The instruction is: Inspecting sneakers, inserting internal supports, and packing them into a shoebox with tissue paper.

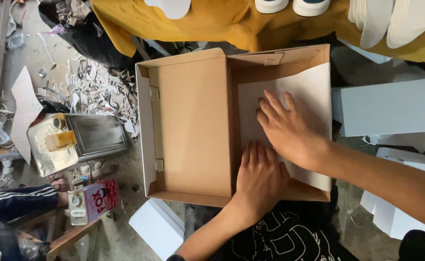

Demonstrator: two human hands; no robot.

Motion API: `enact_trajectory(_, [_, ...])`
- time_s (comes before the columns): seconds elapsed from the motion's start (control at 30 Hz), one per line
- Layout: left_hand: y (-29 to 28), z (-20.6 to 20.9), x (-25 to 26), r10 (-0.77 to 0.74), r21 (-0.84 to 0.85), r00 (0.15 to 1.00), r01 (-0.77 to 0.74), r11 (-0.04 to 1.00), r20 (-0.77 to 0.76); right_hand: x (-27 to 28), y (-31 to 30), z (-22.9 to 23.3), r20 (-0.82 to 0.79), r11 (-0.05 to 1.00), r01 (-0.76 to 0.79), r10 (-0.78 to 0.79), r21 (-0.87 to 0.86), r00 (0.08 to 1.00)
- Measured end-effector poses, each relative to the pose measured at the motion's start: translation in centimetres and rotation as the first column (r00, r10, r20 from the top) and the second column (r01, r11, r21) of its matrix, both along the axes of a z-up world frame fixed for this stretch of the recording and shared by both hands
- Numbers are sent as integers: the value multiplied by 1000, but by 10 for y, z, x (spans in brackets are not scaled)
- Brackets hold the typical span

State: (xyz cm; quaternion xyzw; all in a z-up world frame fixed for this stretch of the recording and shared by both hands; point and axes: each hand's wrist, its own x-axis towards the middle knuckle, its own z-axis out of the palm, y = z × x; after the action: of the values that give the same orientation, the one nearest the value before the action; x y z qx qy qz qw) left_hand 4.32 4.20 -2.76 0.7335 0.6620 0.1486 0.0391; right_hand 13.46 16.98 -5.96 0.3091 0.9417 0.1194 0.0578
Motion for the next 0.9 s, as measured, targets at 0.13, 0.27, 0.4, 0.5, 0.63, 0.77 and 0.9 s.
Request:
enact_trajectory(0.13, [-8, -13, 12, 44, -44, 999, -45, 998, -15, -16, 1, -10, 199, 998, 6, -19, 62, 980])
enact_trajectory(0.27, [-10, -11, 15, 62, -125, 998, -60, 990, 12, -22, 5, -13, 329, 1000, 18, -12, -16, 944])
enact_trajectory(0.4, [-6, -8, 8, 68, -129, 994, -57, 990, 87, -29, 7, -16, 307, 1000, 23, -23, 4, 952])
enact_trajectory(0.5, [-9, -18, 6, 91, -204, 993, -73, 976, 81, -35, 11, -19, 325, 999, -7, 18, -34, 946])
enact_trajectory(0.63, [-9, -17, 6, 110, -176, 988, -91, 980, 104, -42, 7, -14, 322, 997, -19, -5, 70, 947])
enact_trajectory(0.77, [-11, -21, 5, 89, -192, 996, -92, 977, -25, -37, 10, -3, 203, 994, -15, -6, 104, 979])
enact_trajectory(0.9, [-14, -27, 6, 82, -280, 996, -84, 956, -19, -15, 18, 74, 130, 997, -53, 45, 61, 991])
